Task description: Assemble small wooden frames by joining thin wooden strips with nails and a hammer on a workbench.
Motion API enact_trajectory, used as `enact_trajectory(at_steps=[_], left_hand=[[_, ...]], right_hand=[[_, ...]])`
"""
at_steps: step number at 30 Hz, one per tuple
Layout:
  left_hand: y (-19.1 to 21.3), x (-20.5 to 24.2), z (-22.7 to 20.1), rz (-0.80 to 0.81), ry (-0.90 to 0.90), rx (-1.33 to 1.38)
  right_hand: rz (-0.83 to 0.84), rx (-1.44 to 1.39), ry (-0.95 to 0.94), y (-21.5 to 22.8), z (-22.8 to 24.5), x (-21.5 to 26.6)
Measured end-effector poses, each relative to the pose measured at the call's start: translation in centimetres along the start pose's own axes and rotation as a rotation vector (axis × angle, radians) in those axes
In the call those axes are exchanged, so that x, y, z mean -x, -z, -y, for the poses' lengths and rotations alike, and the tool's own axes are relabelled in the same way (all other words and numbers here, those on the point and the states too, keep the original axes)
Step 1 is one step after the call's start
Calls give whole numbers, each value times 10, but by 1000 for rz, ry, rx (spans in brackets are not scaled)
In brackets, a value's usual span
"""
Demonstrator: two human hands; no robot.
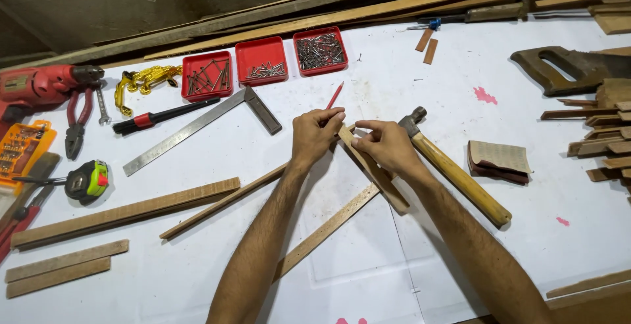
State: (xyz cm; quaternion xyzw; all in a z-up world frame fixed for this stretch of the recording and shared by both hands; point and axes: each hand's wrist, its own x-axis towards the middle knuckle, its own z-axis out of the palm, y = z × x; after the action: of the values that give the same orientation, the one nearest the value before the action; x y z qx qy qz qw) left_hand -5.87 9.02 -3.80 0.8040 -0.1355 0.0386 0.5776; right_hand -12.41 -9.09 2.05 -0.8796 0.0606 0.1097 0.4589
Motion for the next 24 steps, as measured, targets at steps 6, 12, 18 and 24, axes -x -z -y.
enact_trajectory(at_steps=[6, 12, 18, 24], left_hand=[[0, -1, -5, 62, 117, 6], [2, 0, -7, 92, 95, -40], [1, 0, -4, 109, 138, 122], [7, -2, -8, 134, 100, 100]], right_hand=[[38, 9, -101, 5, -2, 14], [55, 35, -130, 2, -4, 7], [18, 6, -76, 1, -1, 9], [33, 37, -81, 0, -10, 6]])
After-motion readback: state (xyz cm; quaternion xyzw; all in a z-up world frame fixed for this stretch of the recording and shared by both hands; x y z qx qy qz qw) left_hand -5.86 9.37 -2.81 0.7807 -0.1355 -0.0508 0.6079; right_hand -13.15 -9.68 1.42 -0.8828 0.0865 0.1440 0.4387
